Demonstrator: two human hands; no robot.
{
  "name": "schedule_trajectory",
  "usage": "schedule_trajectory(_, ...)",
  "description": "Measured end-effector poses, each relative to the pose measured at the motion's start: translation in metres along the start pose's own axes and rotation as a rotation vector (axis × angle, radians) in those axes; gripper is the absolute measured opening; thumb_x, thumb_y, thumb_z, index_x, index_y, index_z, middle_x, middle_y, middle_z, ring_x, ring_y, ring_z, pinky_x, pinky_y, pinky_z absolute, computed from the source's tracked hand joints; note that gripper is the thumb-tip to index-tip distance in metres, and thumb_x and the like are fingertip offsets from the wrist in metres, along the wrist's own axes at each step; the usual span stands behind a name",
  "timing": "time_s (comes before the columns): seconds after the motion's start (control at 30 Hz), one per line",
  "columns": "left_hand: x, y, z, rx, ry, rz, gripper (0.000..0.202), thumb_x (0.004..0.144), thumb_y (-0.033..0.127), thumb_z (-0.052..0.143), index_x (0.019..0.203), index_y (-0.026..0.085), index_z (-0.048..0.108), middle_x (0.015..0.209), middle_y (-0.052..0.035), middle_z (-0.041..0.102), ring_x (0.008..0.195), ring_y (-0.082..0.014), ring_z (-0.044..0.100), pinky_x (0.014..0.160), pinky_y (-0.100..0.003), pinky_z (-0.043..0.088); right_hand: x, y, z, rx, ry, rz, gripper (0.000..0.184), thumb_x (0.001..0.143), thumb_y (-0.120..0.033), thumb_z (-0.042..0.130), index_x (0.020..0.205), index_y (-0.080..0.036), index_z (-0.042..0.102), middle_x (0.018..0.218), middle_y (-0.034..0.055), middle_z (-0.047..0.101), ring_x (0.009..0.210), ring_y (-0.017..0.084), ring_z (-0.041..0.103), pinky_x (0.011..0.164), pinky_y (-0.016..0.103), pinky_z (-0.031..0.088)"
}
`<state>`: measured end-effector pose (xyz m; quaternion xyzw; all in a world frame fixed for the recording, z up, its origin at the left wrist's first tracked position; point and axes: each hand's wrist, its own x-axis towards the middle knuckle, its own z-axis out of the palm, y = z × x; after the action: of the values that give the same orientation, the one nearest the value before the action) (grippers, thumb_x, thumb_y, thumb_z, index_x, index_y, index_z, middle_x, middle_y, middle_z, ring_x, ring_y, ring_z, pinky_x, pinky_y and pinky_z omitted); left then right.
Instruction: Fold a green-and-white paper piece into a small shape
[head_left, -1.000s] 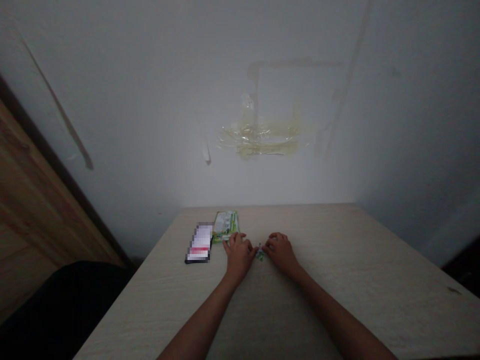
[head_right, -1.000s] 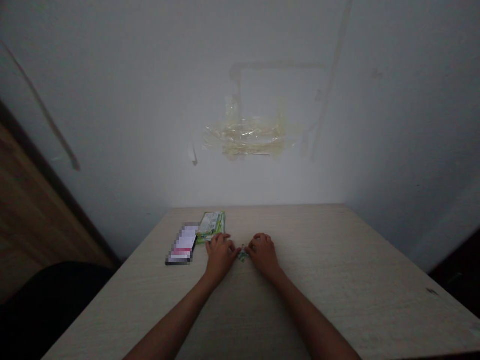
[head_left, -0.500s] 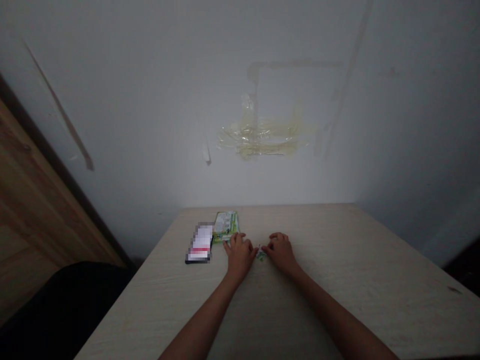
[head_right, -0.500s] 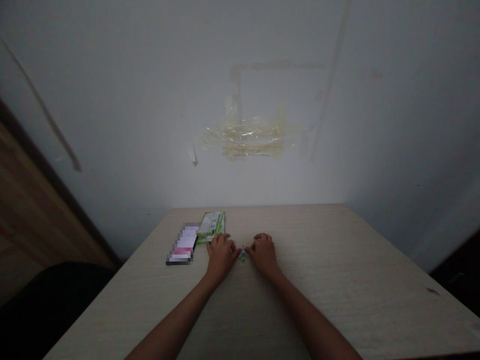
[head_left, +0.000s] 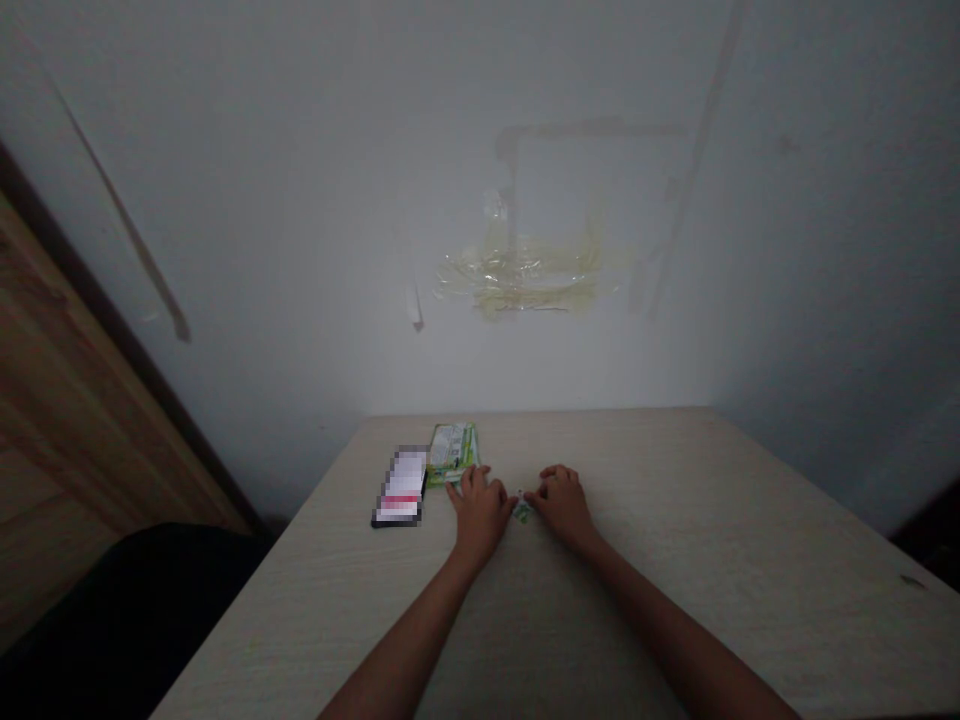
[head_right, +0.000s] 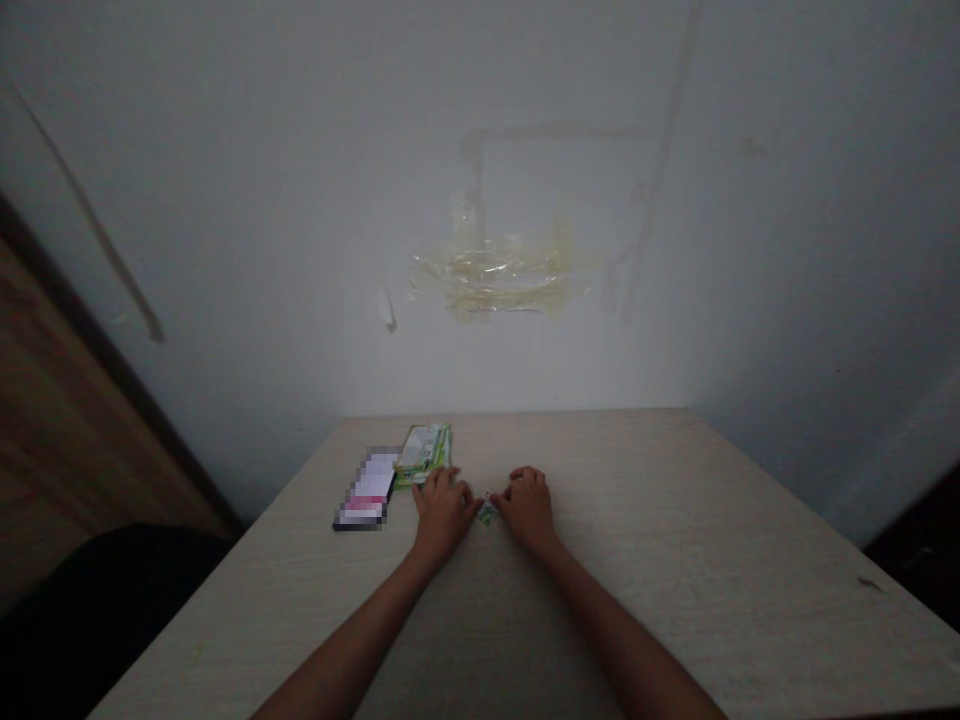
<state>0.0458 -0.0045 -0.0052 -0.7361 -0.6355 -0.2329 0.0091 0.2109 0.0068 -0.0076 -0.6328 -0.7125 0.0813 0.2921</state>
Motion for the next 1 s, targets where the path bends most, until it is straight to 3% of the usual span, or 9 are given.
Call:
schedule_trajectory(0.27, -0.0007, -0.0001, -0.0007, 0.005, 0.001, -0.001, 0.02, 0.081, 0.041, 0.066, 0.087, 0.023, 0.07, 0.135, -0.0093, 0.052, 0.135, -0.0335, 0.03, 0.109, -0.068, 0.011, -0.0015, -0.0008, 0.0003, -0.008, 0.03, -0.015, 0.023, 0.08, -0.038, 0.068, 0.069, -0.019, 0.074, 0.109, 0.0143, 0.062, 0.11, 0.03, 0.05, 0.097, 0.039, 0.038)
schedule_trajectory(0.5, -0.0021, -0.0024, -0.0018, -0.07, -0.002, 0.015, 0.017, 0.081, 0.038, 0.066, 0.095, 0.031, 0.071, 0.135, -0.0053, 0.052, 0.135, -0.0322, 0.031, 0.108, -0.069, 0.012, -0.0071, 0.0024, 0.0016, -0.003, 0.048, -0.05, 0.021, 0.083, -0.039, 0.065, 0.081, -0.02, 0.073, 0.111, 0.0122, 0.061, 0.11, 0.027, 0.049, 0.097, 0.037, 0.037)
schedule_trajectory(0.8, -0.0008, -0.0049, -0.003, -0.11, -0.008, 0.012, 0.02, 0.087, 0.04, 0.058, 0.088, 0.03, 0.075, 0.136, -0.0039, 0.054, 0.134, -0.0315, 0.032, 0.11, -0.066, 0.009, -0.0057, 0.0051, -0.0012, 0.056, 0.023, -0.037, 0.02, 0.081, -0.04, 0.067, 0.077, -0.021, 0.075, 0.106, 0.0102, 0.063, 0.109, 0.026, 0.049, 0.1, 0.038, 0.035)
schedule_trajectory(1.0, 0.001, -0.0082, -0.0027, -0.172, -0.027, -0.013, 0.01, 0.08, 0.039, 0.067, 0.086, 0.034, 0.075, 0.137, -0.0011, 0.053, 0.135, -0.0321, 0.031, 0.109, -0.068, 0.007, -0.0067, 0.0079, -0.0037, 0.117, -0.004, -0.035, 0.016, 0.077, -0.039, 0.071, 0.079, -0.024, 0.075, 0.107, 0.0075, 0.061, 0.111, 0.025, 0.048, 0.1, 0.037, 0.035)
